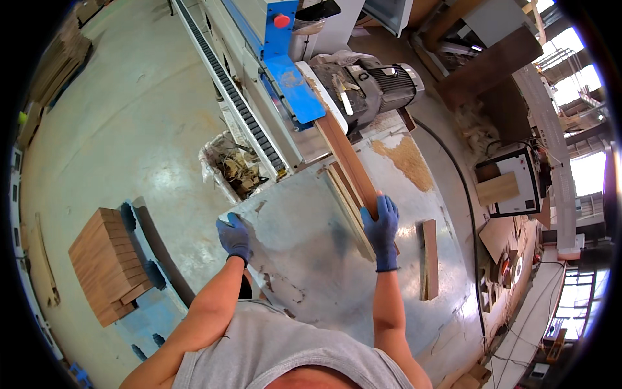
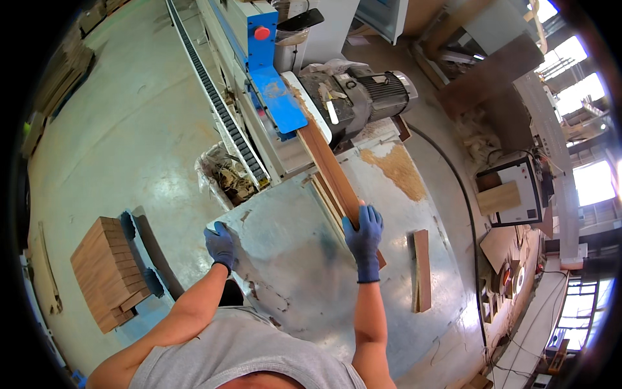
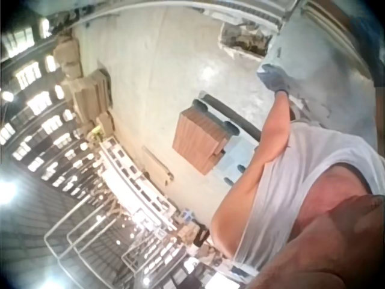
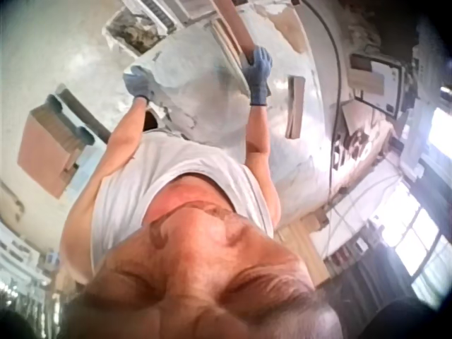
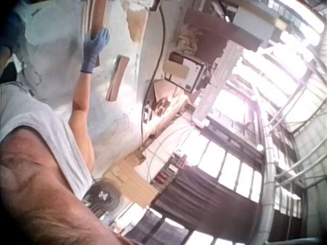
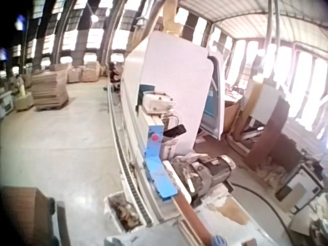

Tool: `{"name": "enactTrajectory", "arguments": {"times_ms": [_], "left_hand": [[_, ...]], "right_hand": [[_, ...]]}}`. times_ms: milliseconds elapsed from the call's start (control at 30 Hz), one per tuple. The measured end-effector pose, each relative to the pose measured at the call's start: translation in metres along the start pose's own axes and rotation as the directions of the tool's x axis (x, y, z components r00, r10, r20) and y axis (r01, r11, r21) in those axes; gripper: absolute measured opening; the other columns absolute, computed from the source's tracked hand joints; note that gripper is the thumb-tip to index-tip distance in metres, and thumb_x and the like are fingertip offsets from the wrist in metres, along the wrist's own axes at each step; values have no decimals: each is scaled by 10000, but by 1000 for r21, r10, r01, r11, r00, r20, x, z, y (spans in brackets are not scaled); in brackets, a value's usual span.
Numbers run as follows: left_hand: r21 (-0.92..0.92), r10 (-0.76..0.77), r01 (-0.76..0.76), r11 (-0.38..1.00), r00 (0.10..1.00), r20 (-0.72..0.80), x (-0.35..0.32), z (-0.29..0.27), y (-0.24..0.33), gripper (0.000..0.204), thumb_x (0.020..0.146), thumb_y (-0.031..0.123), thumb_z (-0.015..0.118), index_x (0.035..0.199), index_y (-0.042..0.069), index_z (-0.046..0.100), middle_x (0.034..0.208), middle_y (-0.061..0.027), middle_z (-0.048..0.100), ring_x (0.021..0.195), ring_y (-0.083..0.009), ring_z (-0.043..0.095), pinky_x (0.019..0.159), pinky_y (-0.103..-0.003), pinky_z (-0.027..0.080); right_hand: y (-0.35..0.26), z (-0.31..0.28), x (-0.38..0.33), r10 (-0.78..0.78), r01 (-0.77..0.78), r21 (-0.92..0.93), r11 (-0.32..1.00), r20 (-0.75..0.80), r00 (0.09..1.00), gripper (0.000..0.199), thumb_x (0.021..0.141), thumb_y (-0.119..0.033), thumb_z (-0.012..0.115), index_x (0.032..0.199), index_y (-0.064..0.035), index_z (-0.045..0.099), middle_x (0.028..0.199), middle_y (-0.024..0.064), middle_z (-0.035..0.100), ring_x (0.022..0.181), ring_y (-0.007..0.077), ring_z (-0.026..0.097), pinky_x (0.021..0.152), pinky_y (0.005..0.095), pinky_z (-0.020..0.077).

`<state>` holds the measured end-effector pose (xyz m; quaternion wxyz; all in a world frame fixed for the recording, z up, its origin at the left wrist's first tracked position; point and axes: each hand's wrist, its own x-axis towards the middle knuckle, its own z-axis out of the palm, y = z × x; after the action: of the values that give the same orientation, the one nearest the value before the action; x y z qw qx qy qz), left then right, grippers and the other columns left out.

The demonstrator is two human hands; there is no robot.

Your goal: The person collects wooden boards from a machine table, aligns them into bundles by hand, and carries and stacks the boards onto a pallet.

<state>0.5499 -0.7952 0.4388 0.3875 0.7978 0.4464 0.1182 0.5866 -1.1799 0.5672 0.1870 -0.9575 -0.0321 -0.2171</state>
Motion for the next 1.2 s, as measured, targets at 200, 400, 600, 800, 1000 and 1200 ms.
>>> {"name": "enactTrajectory", "arguments": {"times_ms": [200, 400, 600, 800, 1000, 1200], "left_hand": [[44, 10, -10, 999, 1000, 9, 0, 2, 0, 478, 1004, 455, 575, 1156, 3, 604, 1008, -304, 713, 960, -506, 677, 842, -556, 517], [30, 41, -40, 999, 999, -28, 2, 5, -5, 468, 1005, 448, 571, 1121, -5, 601, 992, -304, 708, 948, -513, 670, 831, -564, 510], [-42, 34, -34, 999, 999, -8, 1, 5, -4, 472, 1001, 438, 568, 1125, -15, 609, 1024, -305, 709, 977, -510, 668, 857, -559, 509], [0, 0, 0, 1000, 1000, 4, -1, 3, 0, 474, 1002, 436, 562, 1153, -10, 614, 1056, -300, 713, 1002, -503, 673, 882, -548, 517], [-33, 10, -10, 999, 1000, 5, -1, 0, 1, 449, 1002, 420, 570, 1149, -1, 616, 1055, -287, 719, 999, -487, 683, 874, -541, 523], [-42, 37, -37, 998, 999, -1, 0, 1, -3, 438, 1006, 416, 579, 1158, 7, 614, 1047, -278, 722, 998, -479, 689, 861, -539, 531]], "right_hand": [[32, -53, -78, 71, -71, -13, 997, 62, 996, 664, 778, -172, 837, 1372, 27, 616, 1221, 222, 681, 1198, 405, 607, 1054, 482, 459], [41, -74, -112, 106, -100, -63, 993, 102, 989, 686, 760, -171, 853, 1375, 25, 618, 1221, 221, 686, 1208, 405, 608, 1050, 482, 465], [42, -72, -103, 129, -128, -13, 992, 138, 982, 668, 764, -147, 839, 1373, 10, 616, 1198, 197, 690, 1147, 382, 636, 1011, 470, 478], [39, -74, -100, 115, -124, 59, 990, 134, 984, 643, 767, -116, 821, 1361, 17, 613, 1090, 178, 681, 1037, 382, 650, 923, 449, 512], [40, -77, -103, 117, -128, 76, 989, 144, 983, 642, 767, -102, 816, 1365, 13, 613, 1075, 165, 676, 997, 373, 658, 884, 441, 524], [40, -76, -102, 132, -143, 43, 989, 204, 970, 685, 772, -146, 822, 1395, 20, 591, 1112, 170, 672, 1005, 367, 656, 895, 445, 521]]}}
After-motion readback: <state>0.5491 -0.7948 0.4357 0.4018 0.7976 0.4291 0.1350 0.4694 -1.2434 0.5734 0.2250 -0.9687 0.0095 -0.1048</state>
